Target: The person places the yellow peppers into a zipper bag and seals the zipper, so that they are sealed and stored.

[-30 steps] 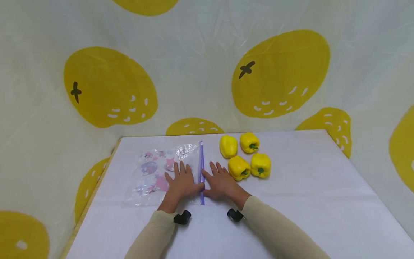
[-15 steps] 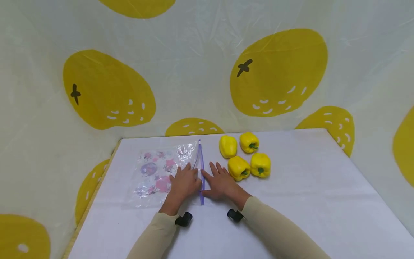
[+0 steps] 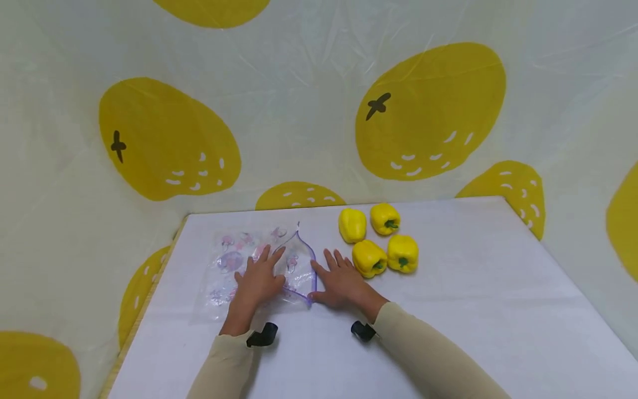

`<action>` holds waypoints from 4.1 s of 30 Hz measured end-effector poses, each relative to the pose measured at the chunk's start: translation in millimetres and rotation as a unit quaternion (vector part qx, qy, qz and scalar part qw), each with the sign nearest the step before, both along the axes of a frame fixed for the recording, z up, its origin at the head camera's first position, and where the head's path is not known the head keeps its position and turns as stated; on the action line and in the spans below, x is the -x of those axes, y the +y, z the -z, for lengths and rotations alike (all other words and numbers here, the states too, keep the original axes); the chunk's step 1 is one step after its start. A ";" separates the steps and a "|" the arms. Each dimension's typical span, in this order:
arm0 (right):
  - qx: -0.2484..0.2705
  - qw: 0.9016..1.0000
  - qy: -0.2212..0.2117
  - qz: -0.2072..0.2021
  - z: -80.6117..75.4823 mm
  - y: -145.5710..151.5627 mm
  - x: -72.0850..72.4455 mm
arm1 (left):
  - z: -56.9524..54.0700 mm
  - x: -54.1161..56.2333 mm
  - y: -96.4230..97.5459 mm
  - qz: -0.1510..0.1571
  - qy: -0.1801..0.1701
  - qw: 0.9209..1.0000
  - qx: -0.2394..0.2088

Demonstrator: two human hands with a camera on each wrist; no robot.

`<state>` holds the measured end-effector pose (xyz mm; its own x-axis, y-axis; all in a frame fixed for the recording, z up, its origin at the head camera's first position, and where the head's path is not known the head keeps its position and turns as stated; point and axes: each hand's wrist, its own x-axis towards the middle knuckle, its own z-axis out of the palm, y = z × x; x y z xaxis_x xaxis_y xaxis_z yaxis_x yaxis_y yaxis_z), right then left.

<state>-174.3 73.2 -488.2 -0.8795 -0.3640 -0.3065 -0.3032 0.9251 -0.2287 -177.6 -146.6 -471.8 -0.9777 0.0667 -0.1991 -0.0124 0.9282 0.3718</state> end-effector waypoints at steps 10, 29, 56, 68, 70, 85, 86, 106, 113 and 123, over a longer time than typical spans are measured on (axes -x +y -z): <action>0.007 1.000 -0.005 0.014 0.2 0.5 -0.7 | 14.2 -8.4 2.5 0.007 -0.026 0.999 0.025; 0.058 0.995 0.065 0.044 -14.1 -2.5 -13.1 | 12.7 -8.3 5.5 0.003 -0.022 0.999 0.040; 0.246 0.929 0.143 0.237 -7.0 63.5 -22.4 | 14.1 -7.9 4.1 0.017 -0.027 0.999 0.034; 0.303 0.911 0.162 0.229 -5.5 50.5 -12.2 | 12.4 -6.6 7.7 0.008 -0.036 0.999 0.032; 0.303 0.913 0.159 0.224 -4.5 47.1 -11.2 | 13.1 -7.0 8.1 0.005 -0.039 0.999 0.034; 0.324 0.910 0.092 0.243 -10.5 16.4 -5.5 | 14.9 -7.4 7.0 0.008 -0.037 0.998 0.055; 0.326 0.910 0.091 0.241 -10.8 14.3 -5.1 | 14.8 -7.1 7.0 0.008 -0.037 0.998 0.056; 0.352 0.918 0.067 0.172 -6.2 -22.1 5.6 | 11.3 -7.2 9.9 -0.003 -0.047 0.997 0.059; 0.363 0.914 0.046 0.175 -2.2 -29.6 15.0 | 12.2 -7.9 10.9 0.004 -0.043 0.998 0.053; 0.374 0.915 0.037 0.149 2.1 -37.9 28.2 | 18.7 -10.4 4.9 0.007 -0.030 0.999 0.029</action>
<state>-202.5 35.3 -490.3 -0.9822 -0.1876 -0.0047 -0.1035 0.5624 -0.8203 -167.2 -141.7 -490.5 -0.9628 0.0664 -0.2619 -0.0209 0.9482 0.3171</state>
